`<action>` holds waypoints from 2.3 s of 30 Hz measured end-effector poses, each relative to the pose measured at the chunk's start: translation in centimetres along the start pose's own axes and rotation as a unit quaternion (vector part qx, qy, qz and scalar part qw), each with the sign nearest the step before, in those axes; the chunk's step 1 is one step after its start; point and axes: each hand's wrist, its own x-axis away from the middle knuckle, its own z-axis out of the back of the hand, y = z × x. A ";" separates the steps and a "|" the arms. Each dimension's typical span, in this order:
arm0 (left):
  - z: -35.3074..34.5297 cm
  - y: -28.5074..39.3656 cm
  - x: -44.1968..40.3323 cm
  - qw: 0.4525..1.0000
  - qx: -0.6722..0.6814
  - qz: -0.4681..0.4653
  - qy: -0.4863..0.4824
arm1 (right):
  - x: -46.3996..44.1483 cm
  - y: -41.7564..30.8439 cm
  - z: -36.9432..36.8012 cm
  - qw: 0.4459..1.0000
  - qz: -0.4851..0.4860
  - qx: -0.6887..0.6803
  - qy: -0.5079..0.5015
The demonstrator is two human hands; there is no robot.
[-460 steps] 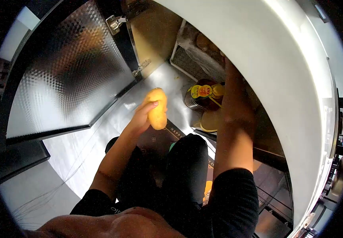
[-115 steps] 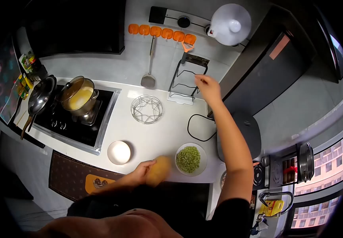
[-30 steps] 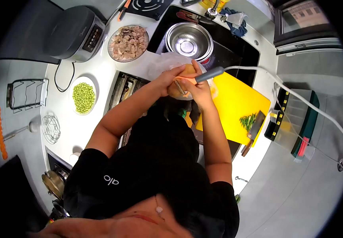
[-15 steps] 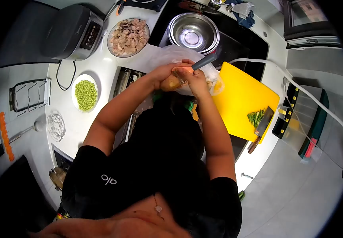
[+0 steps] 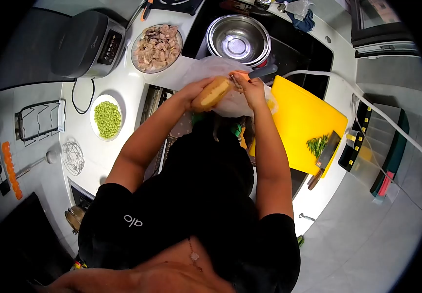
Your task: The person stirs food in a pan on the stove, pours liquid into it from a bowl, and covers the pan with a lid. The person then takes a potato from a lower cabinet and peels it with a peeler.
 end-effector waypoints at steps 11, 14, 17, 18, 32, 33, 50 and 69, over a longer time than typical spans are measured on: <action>-1.1 -1.5 0.8 0.976 0.191 -0.073 0.077 | 4.3 -1.5 -1.5 0.904 0.291 0.260 0.173; -2.0 -0.5 0.5 0.974 0.191 -0.087 0.081 | 4.9 -1.1 -0.9 0.902 0.269 0.285 0.181; -2.4 0.7 -0.8 0.972 0.186 -0.117 0.085 | 5.7 -0.3 -1.6 0.946 0.188 0.246 0.099; -2.1 0.9 -1.9 0.969 0.194 -0.136 0.070 | 6.5 -0.5 -2.1 0.973 0.108 0.203 0.032; -3.5 1.3 -1.9 0.947 0.233 -0.220 -0.025 | 7.3 -1.2 -0.1 0.899 0.267 0.324 0.122; -3.5 1.1 -1.5 0.954 0.216 -0.208 -0.029 | 7.7 -2.5 -0.1 0.946 0.205 0.216 0.129; -2.7 -0.6 0.6 0.994 0.058 -0.083 -0.049 | 5.5 -4.9 -2.5 0.987 0.084 0.087 -0.109; -2.8 0.1 2.0 0.987 0.057 -0.117 0.094 | 2.0 -2.6 0.3 0.845 0.335 0.409 0.081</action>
